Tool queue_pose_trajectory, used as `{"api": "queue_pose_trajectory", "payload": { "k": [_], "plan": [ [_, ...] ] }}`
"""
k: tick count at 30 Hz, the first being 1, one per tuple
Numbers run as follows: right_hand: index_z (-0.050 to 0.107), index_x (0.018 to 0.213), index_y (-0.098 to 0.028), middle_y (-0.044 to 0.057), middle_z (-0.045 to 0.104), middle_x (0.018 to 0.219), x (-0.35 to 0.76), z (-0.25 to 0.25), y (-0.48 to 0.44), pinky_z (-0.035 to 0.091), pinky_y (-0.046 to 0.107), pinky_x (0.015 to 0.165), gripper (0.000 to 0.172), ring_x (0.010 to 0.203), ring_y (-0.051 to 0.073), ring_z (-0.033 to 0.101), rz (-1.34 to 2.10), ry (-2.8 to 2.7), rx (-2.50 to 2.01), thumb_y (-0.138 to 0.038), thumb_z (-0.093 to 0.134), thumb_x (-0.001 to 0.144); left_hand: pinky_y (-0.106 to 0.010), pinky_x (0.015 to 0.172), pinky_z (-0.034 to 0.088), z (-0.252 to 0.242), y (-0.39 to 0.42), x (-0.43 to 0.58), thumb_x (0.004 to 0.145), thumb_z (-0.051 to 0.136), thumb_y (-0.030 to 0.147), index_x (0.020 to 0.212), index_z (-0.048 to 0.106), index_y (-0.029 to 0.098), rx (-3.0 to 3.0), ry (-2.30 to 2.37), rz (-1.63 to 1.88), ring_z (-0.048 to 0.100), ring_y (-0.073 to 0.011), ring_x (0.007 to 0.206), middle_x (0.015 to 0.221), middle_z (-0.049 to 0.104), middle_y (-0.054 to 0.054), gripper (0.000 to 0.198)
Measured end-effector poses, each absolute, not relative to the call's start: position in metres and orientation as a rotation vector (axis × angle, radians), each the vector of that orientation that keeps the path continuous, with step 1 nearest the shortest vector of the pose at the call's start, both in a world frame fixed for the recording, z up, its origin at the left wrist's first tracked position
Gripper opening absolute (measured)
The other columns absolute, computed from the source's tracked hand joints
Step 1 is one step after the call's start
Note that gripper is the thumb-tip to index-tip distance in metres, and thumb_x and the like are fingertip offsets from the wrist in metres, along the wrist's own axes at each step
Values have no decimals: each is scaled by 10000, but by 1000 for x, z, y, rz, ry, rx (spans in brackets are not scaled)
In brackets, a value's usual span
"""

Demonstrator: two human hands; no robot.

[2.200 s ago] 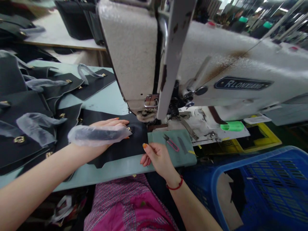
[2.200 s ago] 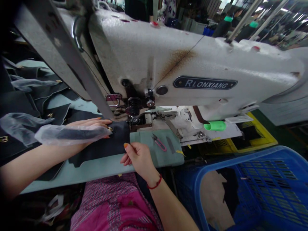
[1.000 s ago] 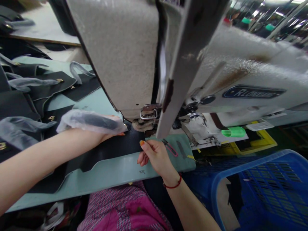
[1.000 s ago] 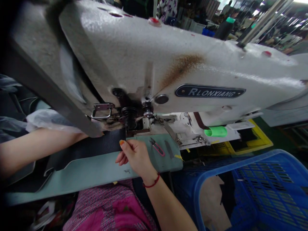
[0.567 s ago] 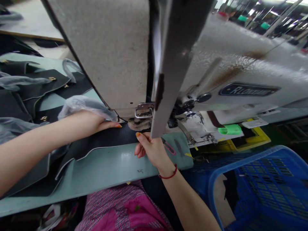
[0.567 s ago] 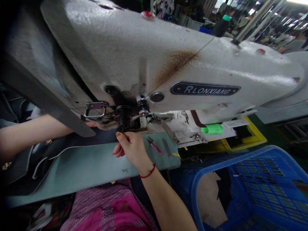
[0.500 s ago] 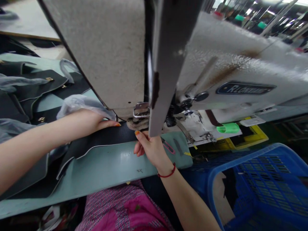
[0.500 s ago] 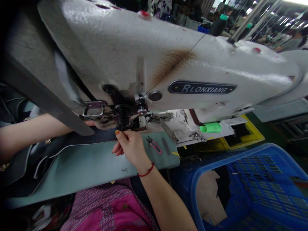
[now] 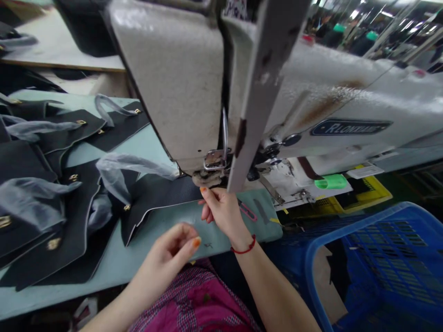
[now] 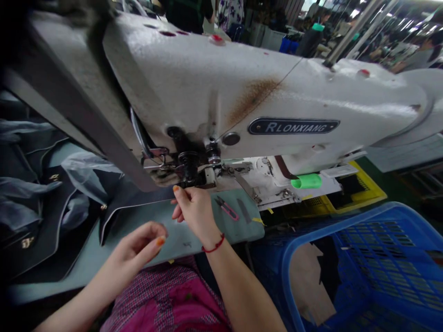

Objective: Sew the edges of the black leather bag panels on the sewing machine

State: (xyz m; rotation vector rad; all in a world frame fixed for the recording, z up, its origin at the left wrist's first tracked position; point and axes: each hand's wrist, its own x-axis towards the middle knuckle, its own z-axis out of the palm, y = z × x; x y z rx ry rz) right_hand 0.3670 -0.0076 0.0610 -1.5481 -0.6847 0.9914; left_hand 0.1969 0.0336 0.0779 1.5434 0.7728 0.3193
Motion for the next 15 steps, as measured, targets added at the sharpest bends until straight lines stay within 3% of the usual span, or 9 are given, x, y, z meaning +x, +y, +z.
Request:
{"api": "queue_pose_trajectory", "payload": {
  "k": [2,4,8,15],
  "plan": [
    [589,645,-172,-15,565,451,367,62,-8,358,178,376,544,347,80,485,974,-691,-1572,-646,535,905,-217,443,271,63,31,218,766,672,619,869,626,199,1144,790,345,351,-97,503,660,485,20,434],
    [592,652,-173,-17,555,442,368,62,-8,344,182,368,533,342,83,476,952,-708,-1588,-637,536,909,-205,456,227,56,44,239,695,717,662,829,614,160,952,809,414,312,-83,527,664,459,27,530],
    [593,663,-171,-15,550,448,367,61,-8,357,184,392,507,360,84,482,884,-764,-1613,-584,513,946,-235,546,325,49,73,256,576,807,619,665,601,140,940,1039,395,397,-115,603,610,492,16,530],
    [607,778,-166,8,614,571,354,47,-32,452,193,489,451,489,106,573,868,-685,-1481,-543,474,985,-260,587,322,44,76,251,628,766,610,585,546,171,983,950,269,376,-118,592,578,460,37,493]
  ]
}}
